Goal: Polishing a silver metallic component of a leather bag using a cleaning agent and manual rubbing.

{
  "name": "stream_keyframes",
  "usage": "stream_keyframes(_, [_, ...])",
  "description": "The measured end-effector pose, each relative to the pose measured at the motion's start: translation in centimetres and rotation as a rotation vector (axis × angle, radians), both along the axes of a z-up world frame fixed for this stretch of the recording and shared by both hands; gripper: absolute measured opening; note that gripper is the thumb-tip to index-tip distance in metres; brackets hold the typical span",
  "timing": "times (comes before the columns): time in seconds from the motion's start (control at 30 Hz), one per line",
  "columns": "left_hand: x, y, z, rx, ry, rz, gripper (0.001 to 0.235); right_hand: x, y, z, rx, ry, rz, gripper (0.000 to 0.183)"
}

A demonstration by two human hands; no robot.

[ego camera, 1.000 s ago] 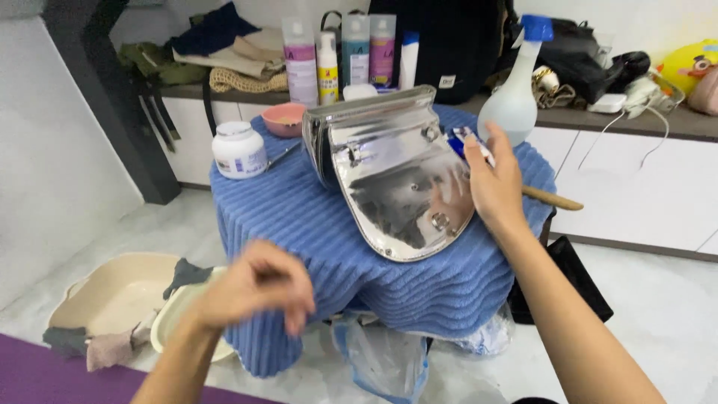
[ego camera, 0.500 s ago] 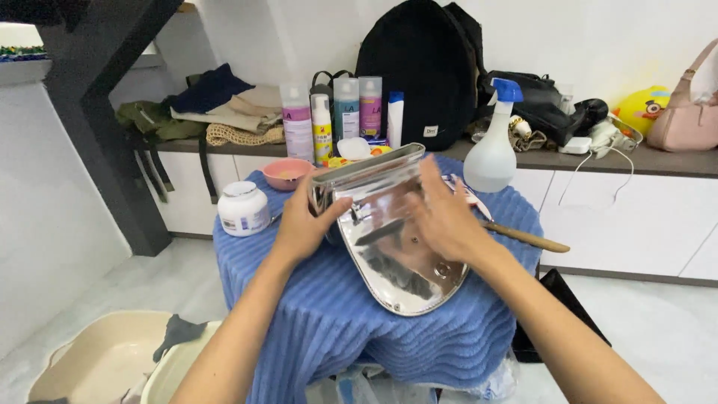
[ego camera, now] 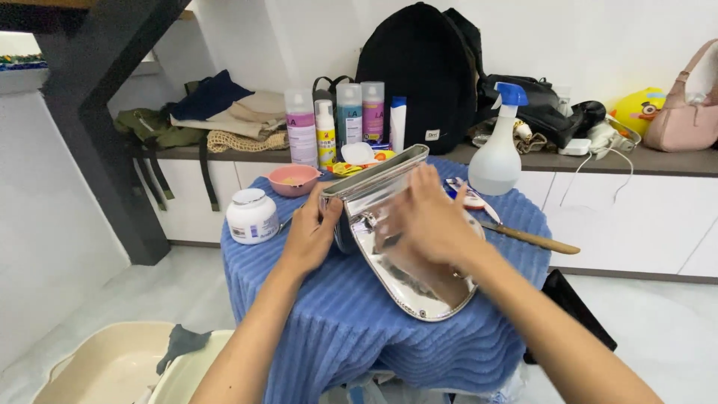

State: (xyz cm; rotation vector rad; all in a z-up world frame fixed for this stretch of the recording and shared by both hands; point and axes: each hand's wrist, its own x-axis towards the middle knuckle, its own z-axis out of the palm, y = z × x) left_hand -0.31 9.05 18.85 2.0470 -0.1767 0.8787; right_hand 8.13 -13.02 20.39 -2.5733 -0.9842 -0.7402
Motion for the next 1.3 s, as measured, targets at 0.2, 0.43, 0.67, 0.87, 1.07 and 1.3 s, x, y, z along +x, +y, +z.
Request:
stream_keyframes(0.2, [-0.7, -0.2, 0.8, -0.002, -0.027, -0.046, 0.043, -9.6, 1.4, 0.7, -0.038, 0.356, 0.692, 0.071])
stream_keyframes(0.43, [-0.9, -0.2, 0.7, -0.041, -0.052, -0.06, 0.042, -3.5, -1.1, 1.3, 0.17, -0.032, 0.303, 0.069])
stream_keyframes(0.67, [-0.3, 0.2, 0.3, -0.097, -0.025, -0.096, 0.044, -4.3, -2.5, 1.0, -0.035, -0.011, 0.664, 0.082])
stream_keyframes(0.87, [-0.3, 0.1, 0.4, -0.115, -0.019, -0.096, 0.048, -5.2, -1.6, 2.7, -0.129, -0.086, 0.442, 0.087])
stream_keyframes(1.07, [-0.3, 0.1, 0.5, -0.123, -0.015, -0.089, 0.049, -4.2, -4.0, 2.0, -0.008, -0.017, 0.613, 0.069])
stream_keyframes(1.3, [-0.7, 0.0, 0.5, -0.069, -0.015, -0.042, 0.053, -5.3, 3.3, 7.8, 0.652, -0.025, 0.736, 0.029])
